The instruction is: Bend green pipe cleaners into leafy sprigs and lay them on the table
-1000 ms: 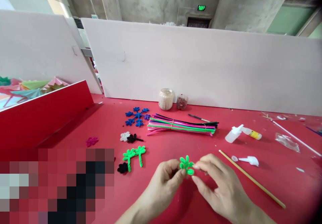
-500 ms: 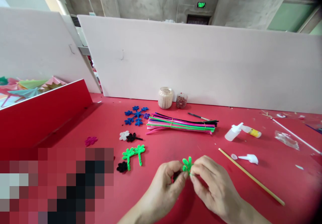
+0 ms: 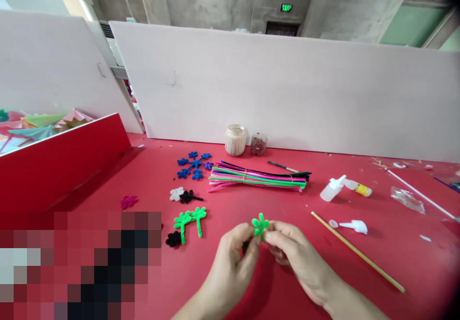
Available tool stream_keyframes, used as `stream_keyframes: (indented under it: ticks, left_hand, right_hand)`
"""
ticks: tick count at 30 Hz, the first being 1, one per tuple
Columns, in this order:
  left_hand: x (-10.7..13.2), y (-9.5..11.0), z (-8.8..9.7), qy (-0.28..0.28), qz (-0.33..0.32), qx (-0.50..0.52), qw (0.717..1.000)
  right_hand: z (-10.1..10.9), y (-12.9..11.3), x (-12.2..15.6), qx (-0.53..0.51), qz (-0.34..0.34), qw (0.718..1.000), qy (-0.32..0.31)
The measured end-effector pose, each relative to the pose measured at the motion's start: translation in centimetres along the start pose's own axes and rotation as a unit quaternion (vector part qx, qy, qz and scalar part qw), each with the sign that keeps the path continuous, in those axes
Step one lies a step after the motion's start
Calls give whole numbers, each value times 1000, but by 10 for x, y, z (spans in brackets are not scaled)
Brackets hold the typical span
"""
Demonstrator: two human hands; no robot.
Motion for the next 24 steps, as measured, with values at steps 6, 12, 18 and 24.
stream_keyframes:
  ticks: [6,12,18,24]
  left_hand:
    - [-4,-22,8,53,98,137,984]
    - [-3,-30,3,39,113,159,980]
    - [-2,-38,-7,-15,146,233,961]
    - [-4,-38,-5,-15,135,221,966]
  right_hand:
    - [6,-14,-4,60,122,990,42]
    - [-3,-13,-7,80,186,979,0]
    - [-2,-15,-7,123,217,968,-10]
    - [5,-13,-7,108,207,972,10]
Point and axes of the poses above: each hand's wrist, its own x-axis away from the middle knuckle, its own z-axis out of the back of the hand, y = z × x, the point moved 8 cm from there along -x, towards the middle knuckle, and after that the axes turned 7 degrees about -x, right-handed, at the moved point
